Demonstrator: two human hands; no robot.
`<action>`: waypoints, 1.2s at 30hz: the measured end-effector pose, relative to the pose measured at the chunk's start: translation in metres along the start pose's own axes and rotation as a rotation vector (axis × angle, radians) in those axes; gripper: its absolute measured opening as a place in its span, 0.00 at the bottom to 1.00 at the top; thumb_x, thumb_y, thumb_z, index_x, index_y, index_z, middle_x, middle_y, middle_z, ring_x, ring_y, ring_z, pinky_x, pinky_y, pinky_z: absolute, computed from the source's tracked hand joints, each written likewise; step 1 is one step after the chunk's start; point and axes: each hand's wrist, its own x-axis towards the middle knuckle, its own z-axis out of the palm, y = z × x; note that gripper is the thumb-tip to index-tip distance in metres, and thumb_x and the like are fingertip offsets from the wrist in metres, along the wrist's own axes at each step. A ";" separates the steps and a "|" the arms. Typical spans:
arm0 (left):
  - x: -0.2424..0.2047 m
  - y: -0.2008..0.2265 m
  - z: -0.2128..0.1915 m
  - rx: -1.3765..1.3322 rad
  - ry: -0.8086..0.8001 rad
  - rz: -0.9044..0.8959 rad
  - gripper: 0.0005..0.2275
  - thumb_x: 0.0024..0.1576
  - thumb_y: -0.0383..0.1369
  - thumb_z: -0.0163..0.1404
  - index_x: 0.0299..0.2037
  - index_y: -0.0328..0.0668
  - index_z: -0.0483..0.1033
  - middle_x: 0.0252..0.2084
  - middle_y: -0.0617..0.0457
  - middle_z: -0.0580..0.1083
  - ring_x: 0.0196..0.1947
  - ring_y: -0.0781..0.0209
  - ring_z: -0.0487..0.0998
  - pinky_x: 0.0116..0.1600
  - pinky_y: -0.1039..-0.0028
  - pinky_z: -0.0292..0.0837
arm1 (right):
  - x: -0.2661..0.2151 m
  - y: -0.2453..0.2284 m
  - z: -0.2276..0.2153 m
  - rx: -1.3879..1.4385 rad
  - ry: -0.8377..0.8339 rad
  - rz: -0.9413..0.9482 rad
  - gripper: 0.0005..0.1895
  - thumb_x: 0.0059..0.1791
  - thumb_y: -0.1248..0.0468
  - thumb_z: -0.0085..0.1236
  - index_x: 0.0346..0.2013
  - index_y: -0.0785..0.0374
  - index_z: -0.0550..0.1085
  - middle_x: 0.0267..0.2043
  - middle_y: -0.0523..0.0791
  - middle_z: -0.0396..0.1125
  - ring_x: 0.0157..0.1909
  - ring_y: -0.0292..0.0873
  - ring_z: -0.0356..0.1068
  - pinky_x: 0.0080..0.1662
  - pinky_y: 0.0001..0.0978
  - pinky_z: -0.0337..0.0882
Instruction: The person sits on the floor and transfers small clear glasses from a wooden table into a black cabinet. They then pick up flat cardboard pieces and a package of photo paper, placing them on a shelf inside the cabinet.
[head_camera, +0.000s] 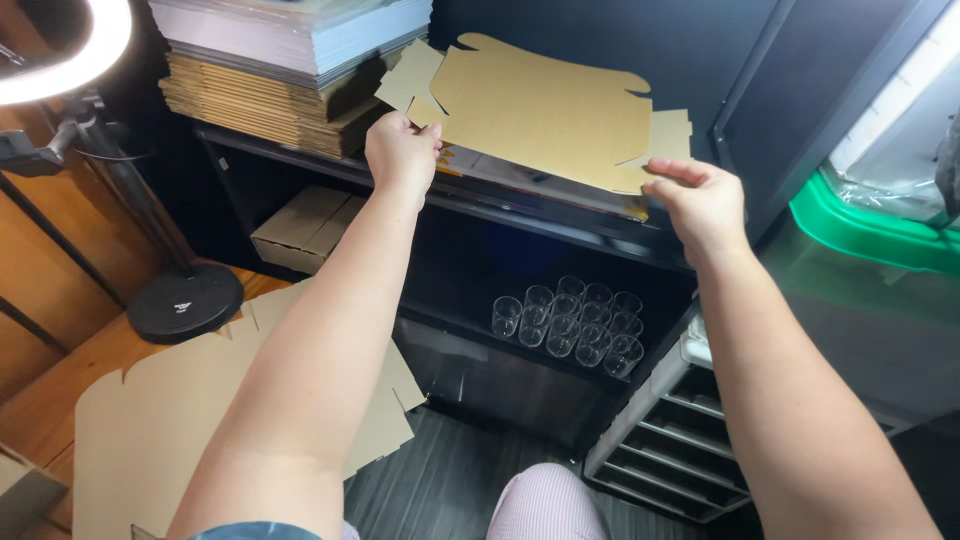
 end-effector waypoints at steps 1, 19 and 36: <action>0.007 -0.007 0.003 -0.002 -0.001 0.001 0.06 0.59 0.30 0.57 0.41 0.34 0.80 0.26 0.57 0.79 0.25 0.74 0.80 0.39 0.83 0.78 | 0.002 0.004 0.002 -0.001 0.002 -0.001 0.19 0.43 0.70 0.67 0.48 0.55 0.82 0.40 0.48 0.76 0.40 0.33 0.76 0.40 0.25 0.77; 0.013 -0.042 0.015 0.392 0.006 -0.025 0.12 0.57 0.38 0.60 0.41 0.35 0.82 0.36 0.48 0.80 0.47 0.47 0.83 0.53 0.60 0.79 | -0.015 0.010 0.004 -0.517 -0.030 -0.078 0.17 0.44 0.55 0.74 0.46 0.48 0.83 0.46 0.42 0.73 0.45 0.42 0.75 0.49 0.32 0.75; 0.019 -0.054 0.018 0.344 0.009 -0.077 0.24 0.58 0.40 0.62 0.54 0.27 0.69 0.48 0.42 0.69 0.57 0.38 0.77 0.57 0.55 0.78 | -0.021 0.012 0.004 -0.502 -0.032 -0.193 0.13 0.46 0.54 0.76 0.41 0.52 0.83 0.60 0.53 0.68 0.72 0.66 0.54 0.62 0.53 0.68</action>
